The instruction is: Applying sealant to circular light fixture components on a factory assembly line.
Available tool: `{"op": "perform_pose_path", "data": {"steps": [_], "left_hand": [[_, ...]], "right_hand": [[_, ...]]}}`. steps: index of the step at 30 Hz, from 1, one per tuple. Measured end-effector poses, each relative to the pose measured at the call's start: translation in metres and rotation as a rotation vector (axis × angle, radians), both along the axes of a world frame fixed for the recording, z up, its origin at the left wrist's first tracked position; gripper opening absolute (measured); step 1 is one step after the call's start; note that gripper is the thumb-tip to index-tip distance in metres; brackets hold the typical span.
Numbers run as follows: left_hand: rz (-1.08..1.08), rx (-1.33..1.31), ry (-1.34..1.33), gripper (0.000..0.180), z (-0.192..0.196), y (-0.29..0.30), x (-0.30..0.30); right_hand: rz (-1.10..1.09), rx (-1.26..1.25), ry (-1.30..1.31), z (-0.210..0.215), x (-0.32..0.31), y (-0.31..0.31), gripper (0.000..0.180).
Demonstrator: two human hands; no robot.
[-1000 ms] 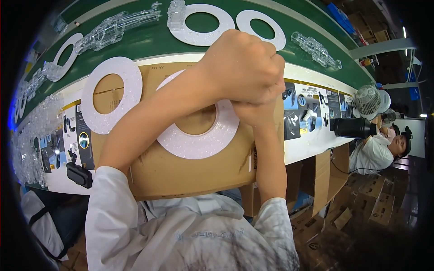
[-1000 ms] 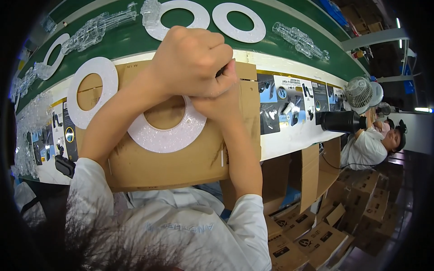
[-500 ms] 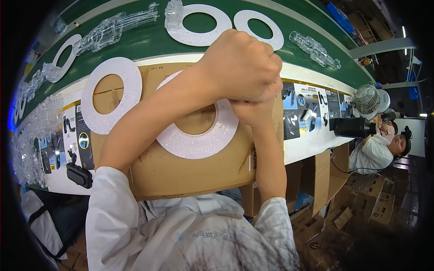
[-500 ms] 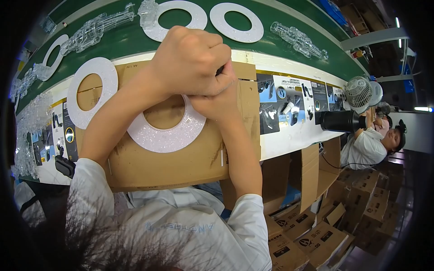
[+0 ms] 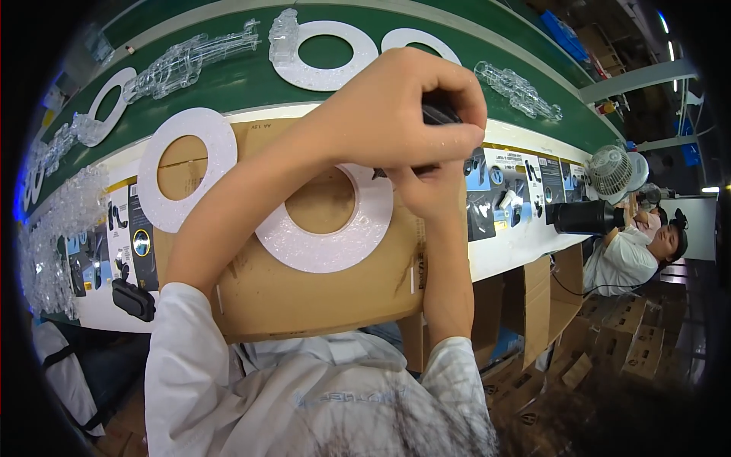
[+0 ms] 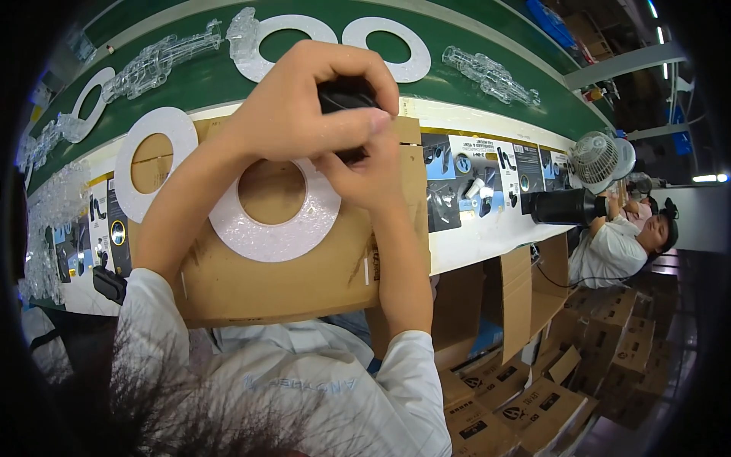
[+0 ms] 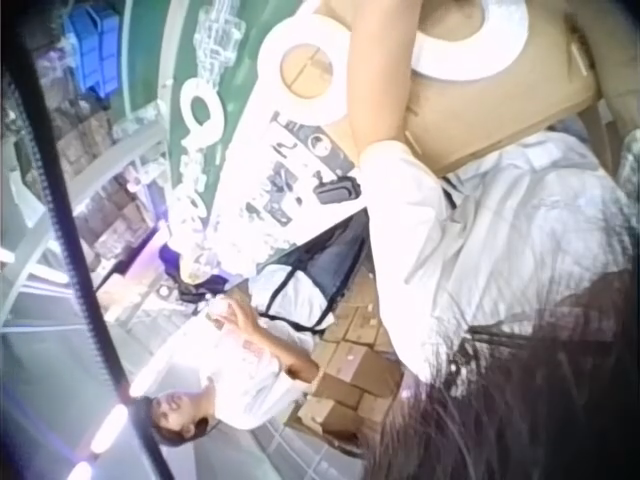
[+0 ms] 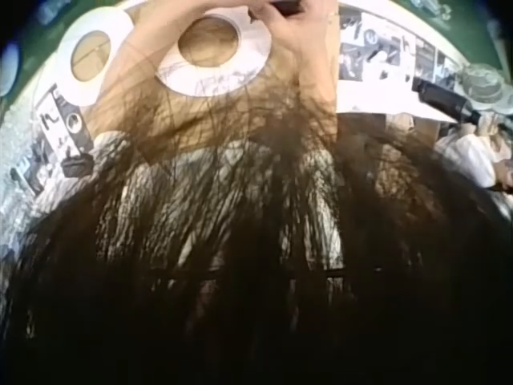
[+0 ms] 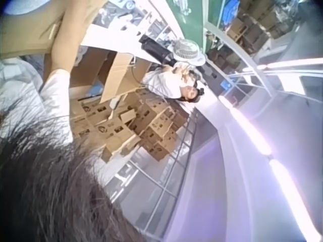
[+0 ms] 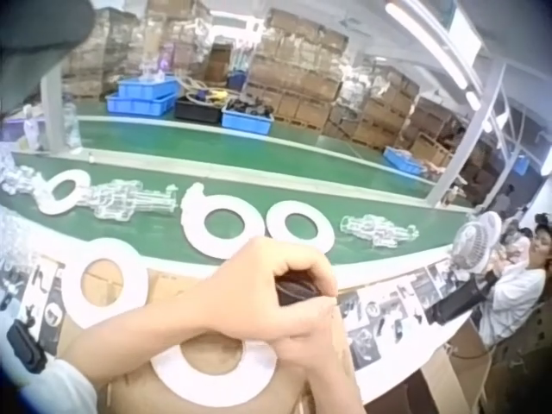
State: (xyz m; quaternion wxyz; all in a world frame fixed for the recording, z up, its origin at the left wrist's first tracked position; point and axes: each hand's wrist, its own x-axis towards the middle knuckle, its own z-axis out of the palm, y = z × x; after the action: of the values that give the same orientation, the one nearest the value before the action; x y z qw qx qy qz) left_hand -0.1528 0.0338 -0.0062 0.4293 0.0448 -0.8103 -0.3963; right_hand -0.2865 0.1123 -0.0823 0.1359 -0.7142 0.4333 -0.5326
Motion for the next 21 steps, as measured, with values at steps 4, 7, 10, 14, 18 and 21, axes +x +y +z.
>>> {"op": "perform_pose_path", "data": {"steps": [4,7,10,14,18,21], "left_hand": [[-0.286,0.303,-0.134,0.018,-0.001,-0.006,0.004],[-0.351,0.508,-0.08,0.023,-0.002,-0.007,0.005],[-0.435,0.598,0.075,0.029,-0.004,-0.008,0.001],[-0.195,0.366,-0.106,0.033,-0.01,0.003,-0.002],[-0.149,0.369,0.024,0.026,-0.006,0.006,-0.003],[-0.167,0.49,0.07,0.021,-0.006,0.01,-0.001]], "right_hand": [[0.072,0.131,-0.305,0.0,0.004,0.0,0.045],[0.123,0.238,-0.557,0.002,0.006,0.001,0.047],[0.256,0.211,-0.621,-0.004,-0.005,-0.004,0.055],[-0.019,0.232,-0.581,0.008,0.01,-0.001,0.03],[-0.118,-0.005,-0.27,0.003,-0.001,-0.003,0.023],[0.092,0.124,-0.678,-0.006,-0.016,-0.005,0.039]]}}
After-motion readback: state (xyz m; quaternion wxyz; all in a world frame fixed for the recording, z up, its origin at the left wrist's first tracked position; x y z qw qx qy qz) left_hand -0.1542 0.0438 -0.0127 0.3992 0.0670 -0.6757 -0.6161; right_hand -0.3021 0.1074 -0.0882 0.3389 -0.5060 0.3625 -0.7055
